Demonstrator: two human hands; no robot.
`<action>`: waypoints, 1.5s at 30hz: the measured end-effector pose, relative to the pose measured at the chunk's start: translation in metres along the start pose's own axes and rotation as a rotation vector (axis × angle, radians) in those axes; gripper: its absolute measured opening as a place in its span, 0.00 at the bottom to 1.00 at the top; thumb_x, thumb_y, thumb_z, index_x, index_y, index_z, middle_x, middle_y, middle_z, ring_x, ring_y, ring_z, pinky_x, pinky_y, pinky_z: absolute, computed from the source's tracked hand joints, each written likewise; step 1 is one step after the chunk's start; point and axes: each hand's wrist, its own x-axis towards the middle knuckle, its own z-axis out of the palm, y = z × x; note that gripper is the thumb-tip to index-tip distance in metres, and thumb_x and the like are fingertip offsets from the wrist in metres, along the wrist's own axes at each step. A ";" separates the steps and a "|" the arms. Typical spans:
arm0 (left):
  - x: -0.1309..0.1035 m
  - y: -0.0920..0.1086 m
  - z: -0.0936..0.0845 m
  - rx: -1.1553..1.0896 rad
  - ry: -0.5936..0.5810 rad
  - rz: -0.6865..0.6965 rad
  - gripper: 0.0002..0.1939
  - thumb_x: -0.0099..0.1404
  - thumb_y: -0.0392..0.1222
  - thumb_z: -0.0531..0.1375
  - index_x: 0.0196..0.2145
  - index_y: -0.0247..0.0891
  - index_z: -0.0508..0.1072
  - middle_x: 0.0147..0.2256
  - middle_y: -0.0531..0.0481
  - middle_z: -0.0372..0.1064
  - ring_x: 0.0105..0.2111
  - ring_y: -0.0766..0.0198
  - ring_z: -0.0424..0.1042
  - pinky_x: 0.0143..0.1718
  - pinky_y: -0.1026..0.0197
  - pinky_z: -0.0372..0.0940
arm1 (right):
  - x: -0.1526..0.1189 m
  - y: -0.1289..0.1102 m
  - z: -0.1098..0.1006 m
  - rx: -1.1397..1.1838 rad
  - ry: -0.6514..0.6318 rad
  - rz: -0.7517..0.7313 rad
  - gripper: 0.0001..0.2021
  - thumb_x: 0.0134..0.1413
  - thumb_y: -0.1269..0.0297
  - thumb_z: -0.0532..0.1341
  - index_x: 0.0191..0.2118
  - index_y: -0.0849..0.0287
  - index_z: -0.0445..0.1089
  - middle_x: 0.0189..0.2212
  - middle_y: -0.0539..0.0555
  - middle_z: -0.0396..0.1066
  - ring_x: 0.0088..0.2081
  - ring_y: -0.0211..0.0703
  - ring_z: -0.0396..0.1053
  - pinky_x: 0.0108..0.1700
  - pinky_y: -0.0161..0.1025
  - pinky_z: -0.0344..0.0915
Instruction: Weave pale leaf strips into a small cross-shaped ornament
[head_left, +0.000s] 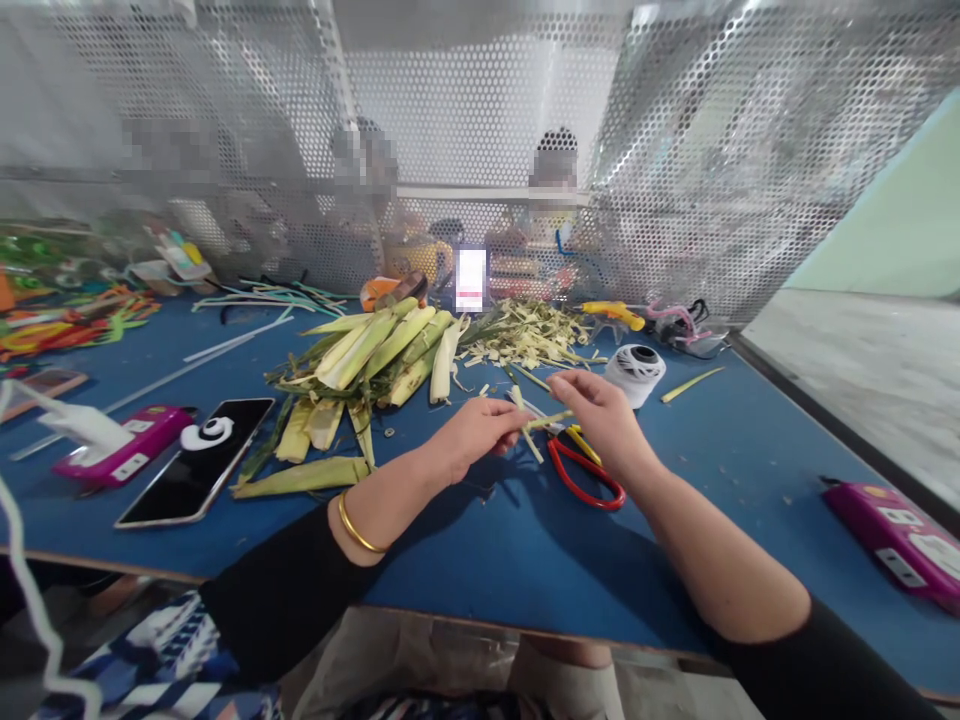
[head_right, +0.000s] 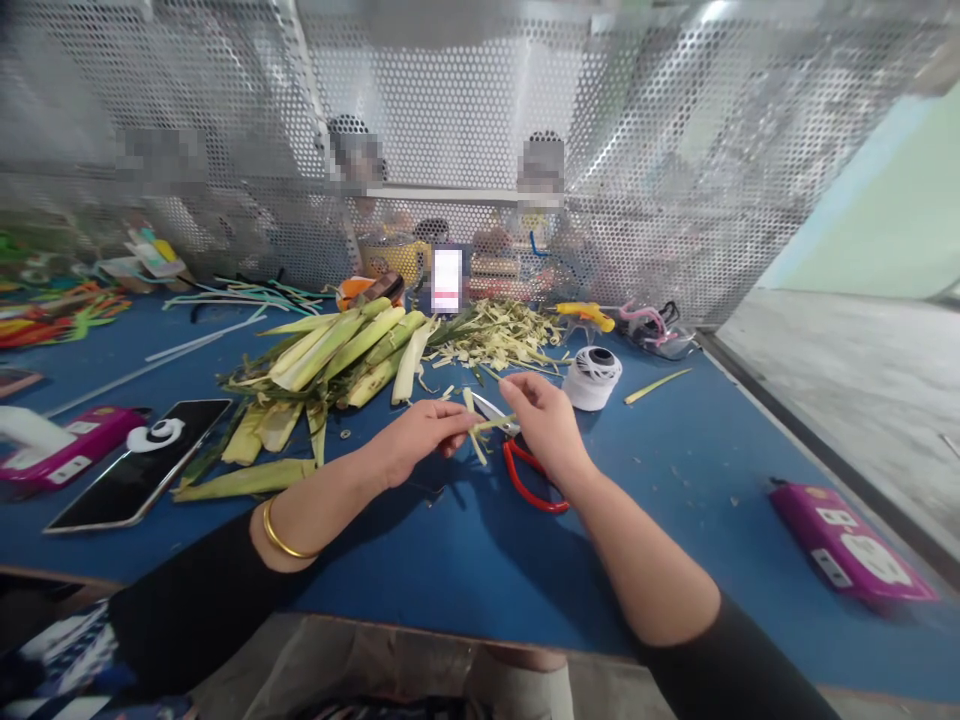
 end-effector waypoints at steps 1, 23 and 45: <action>0.001 -0.001 -0.001 -0.028 0.020 -0.016 0.15 0.59 0.49 0.59 0.22 0.35 0.70 0.17 0.56 0.61 0.18 0.72 0.57 0.22 0.66 0.52 | 0.002 0.000 -0.003 -0.010 -0.010 0.023 0.15 0.50 0.50 0.59 0.31 0.58 0.71 0.26 0.50 0.70 0.31 0.40 0.65 0.35 0.37 0.60; 0.004 0.006 -0.008 -0.425 0.082 -0.128 0.09 0.61 0.39 0.62 0.25 0.33 0.72 0.18 0.56 0.62 0.16 0.75 0.58 0.19 0.71 0.52 | -0.012 -0.004 0.004 -0.140 -0.211 -0.327 0.13 0.56 0.54 0.59 0.29 0.58 0.72 0.25 0.51 0.71 0.30 0.41 0.67 0.35 0.37 0.62; 0.002 0.006 -0.011 -0.668 -0.170 -0.140 0.06 0.68 0.34 0.54 0.34 0.34 0.69 0.19 0.54 0.67 0.17 0.71 0.67 0.18 0.71 0.60 | -0.003 0.005 0.006 -0.255 -0.245 -0.365 0.17 0.58 0.54 0.55 0.23 0.55 0.70 0.24 0.52 0.70 0.29 0.43 0.66 0.35 0.38 0.60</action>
